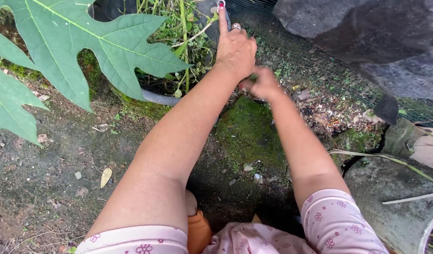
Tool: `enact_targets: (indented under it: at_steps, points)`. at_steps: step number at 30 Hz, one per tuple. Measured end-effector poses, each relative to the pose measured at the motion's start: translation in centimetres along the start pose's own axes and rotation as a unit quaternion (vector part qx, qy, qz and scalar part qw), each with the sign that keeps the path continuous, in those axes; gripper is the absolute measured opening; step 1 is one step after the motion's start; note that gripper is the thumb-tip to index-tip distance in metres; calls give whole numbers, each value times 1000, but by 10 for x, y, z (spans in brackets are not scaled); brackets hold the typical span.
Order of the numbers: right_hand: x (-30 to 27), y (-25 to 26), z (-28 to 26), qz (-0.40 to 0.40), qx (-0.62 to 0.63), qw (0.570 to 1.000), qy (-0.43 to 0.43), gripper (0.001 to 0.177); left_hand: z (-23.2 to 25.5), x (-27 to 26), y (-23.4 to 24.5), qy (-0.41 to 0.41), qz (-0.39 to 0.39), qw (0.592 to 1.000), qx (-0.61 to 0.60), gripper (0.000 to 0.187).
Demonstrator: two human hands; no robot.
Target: The person is weeding, pruning, and cleaning up a small garden bed and various potted plants.
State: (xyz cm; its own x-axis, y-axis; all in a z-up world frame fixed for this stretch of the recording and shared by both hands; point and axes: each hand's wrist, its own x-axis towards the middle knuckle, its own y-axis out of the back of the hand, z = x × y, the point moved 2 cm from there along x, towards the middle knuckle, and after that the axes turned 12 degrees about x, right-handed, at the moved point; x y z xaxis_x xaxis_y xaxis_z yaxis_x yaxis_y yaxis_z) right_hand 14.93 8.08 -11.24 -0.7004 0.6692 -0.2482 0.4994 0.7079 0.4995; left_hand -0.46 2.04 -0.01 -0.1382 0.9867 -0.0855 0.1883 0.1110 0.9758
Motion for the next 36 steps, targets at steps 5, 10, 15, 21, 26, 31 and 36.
enact_targets:
  at_steps: [5, 10, 15, 21, 26, 31, 36]
  points:
    - [3, -114, 37, -126, -176, 974, 72, 49, 0, -3, -3, 0, 35, 999, -29, 33]
    - [13, -118, 36, -40, -88, 980, 174, 46, -3, -1, 1, 4, 39, 999, -24, 32]
    - [30, -40, 60, 116, 129, 985, 1, 18, -2, -3, 3, 4, -6, 1000, -19, 35]
    - [12, -4, 8, 64, 229, 970, -57, 21, 2, 7, -16, 11, 24, 1000, -16, 62]
    - [-6, -96, -6, -152, -148, 977, 16, 45, -2, -1, -3, 6, 58, 998, -34, 31]
    - [-4, -125, 15, -160, -104, 980, 48, 49, 1, 0, -8, 10, 53, 998, -29, 29]
    - [7, -117, 16, -81, 9, 996, 37, 65, -2, 0, -1, 10, 71, 997, -30, 29]
